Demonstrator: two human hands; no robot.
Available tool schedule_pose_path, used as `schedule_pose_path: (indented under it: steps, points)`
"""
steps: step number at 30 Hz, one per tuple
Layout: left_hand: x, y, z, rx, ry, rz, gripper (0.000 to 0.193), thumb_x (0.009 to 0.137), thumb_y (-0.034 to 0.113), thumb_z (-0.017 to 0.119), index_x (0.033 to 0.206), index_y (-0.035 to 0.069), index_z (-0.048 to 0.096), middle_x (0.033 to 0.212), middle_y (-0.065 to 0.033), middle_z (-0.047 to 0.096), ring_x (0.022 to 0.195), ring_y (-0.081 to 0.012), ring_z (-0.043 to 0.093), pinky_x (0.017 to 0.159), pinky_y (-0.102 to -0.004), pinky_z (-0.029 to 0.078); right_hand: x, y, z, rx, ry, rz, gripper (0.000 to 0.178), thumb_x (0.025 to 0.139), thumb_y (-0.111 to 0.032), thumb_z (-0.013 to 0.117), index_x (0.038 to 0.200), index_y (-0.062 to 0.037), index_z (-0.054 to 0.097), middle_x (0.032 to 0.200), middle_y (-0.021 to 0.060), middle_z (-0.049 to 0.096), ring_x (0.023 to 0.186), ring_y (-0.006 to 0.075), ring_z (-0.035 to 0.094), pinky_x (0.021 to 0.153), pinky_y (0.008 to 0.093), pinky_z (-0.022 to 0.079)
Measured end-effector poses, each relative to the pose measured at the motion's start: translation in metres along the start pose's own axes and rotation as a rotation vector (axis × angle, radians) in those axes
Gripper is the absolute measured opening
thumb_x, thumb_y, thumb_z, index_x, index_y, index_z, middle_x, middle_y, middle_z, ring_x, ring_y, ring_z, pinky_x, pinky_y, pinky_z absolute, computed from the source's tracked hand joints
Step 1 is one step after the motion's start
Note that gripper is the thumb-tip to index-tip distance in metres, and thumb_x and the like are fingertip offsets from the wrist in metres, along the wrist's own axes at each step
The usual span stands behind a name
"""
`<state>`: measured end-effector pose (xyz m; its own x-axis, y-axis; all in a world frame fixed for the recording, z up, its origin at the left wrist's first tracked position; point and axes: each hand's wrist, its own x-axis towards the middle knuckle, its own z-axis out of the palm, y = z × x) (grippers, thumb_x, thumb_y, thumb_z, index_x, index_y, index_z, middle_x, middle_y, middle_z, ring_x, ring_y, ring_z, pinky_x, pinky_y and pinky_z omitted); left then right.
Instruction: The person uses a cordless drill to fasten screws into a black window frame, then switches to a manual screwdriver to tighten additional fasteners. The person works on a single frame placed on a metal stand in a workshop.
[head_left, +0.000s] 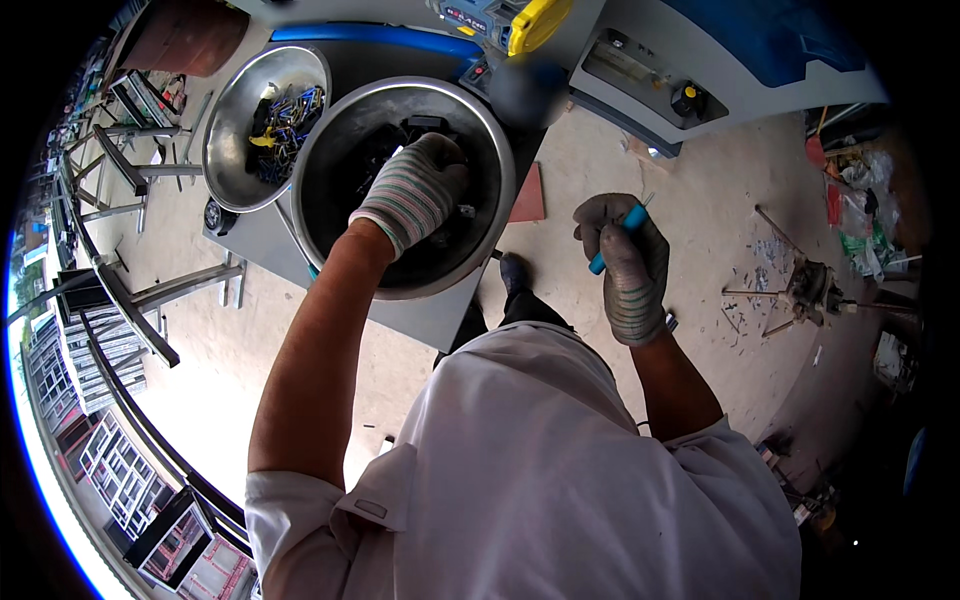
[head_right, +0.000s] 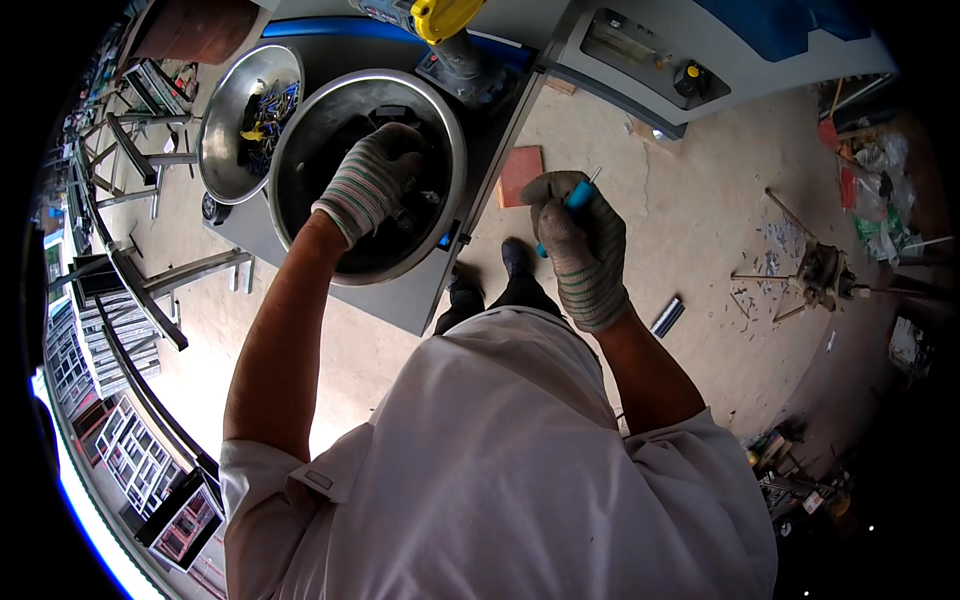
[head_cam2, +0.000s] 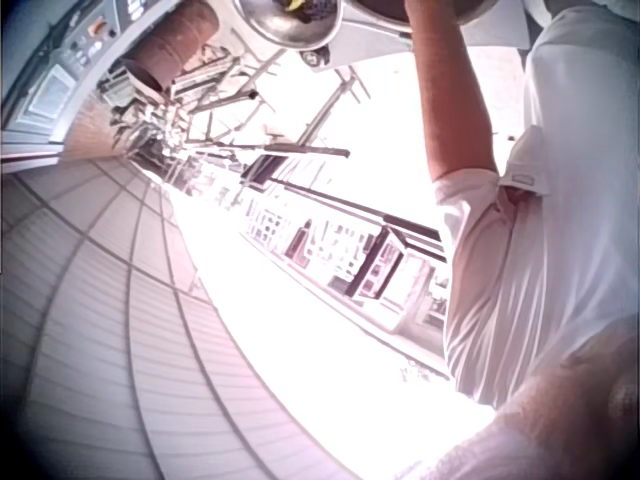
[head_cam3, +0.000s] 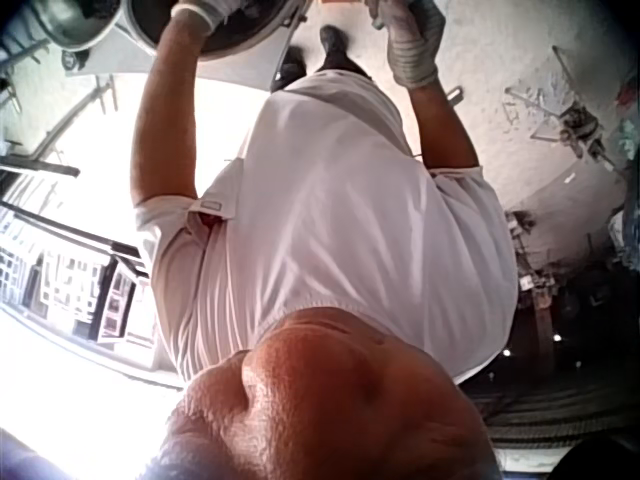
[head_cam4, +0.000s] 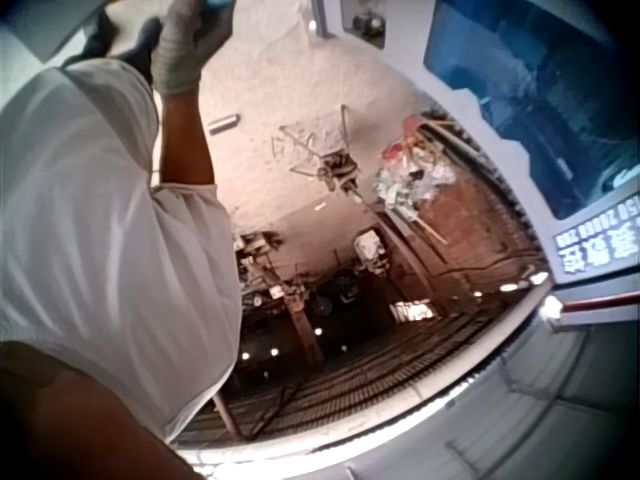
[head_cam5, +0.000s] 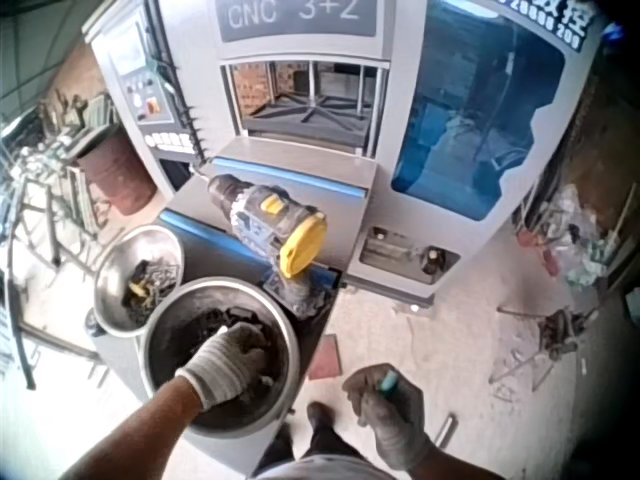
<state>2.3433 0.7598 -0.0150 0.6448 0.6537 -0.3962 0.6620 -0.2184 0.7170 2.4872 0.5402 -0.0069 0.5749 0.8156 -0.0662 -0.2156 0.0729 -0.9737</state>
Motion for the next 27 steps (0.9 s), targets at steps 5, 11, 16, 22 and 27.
schedule_pose_path:
  steps: [5,11,16,22,27]
  points:
    - [-0.01,0.025,-0.003,0.487,0.036,0.126,0.028,0.09,0.025,0.067,0.113,0.007,0.068,0.105,-0.02,0.071,0.102,-0.0372,0.068,0.089,-0.0451,0.054,0.001,-0.002,-0.001,-0.036,0.029,0.067,0.035,0.089,-0.031,0.062,0.105,0.0003,0.065,0.074,0.0008,0.056,0.068,0.0097,0.046,0.079,0.032,0.044]
    - [-0.007,0.025,0.003,0.697,0.035,0.172,0.028,0.09,0.029,0.069,0.109,0.009,0.069,0.104,-0.0192,0.071,0.101,-0.0375,0.068,0.088,-0.0456,0.054,0.005,-0.004,-0.004,-0.057,0.013,0.045,0.033,0.09,-0.03,0.06,0.104,0.0002,0.065,0.073,0.0005,0.055,0.068,0.0095,0.046,0.078,0.0319,0.044]
    - [-0.001,0.019,0.005,0.674,0.06,0.154,0.025,0.09,0.029,0.068,0.103,0.008,0.07,0.101,-0.0185,0.072,0.098,-0.0373,0.069,0.088,-0.0452,0.054,0.007,-0.004,-0.006,-0.079,-0.015,0.029,0.032,0.093,-0.03,0.06,0.105,-0.0001,0.065,0.074,0.0005,0.055,0.069,0.0094,0.046,0.078,0.0316,0.044]
    - [-0.01,0.022,0.002,0.461,0.117,0.05,0.029,0.089,0.029,0.068,0.107,0.006,0.072,0.099,-0.0202,0.073,0.094,-0.0358,0.071,0.085,-0.0417,0.056,0.008,-0.003,-0.008,-0.058,-0.044,0.021,0.032,0.094,-0.031,0.061,0.105,-0.0008,0.065,0.075,0.0005,0.055,0.069,0.0093,0.047,0.079,0.0311,0.044]
    - [-0.015,0.004,-0.007,0.163,0.193,0.061,0.026,0.091,0.021,0.068,0.11,0.003,0.072,0.095,-0.0167,0.076,0.087,-0.0259,0.074,0.08,-0.0355,0.057,0.007,0.0,-0.006,-0.109,-0.06,0.03,0.033,0.095,-0.033,0.062,0.104,-0.0011,0.065,0.075,0.0001,0.055,0.069,0.0089,0.047,0.076,0.0294,0.044]
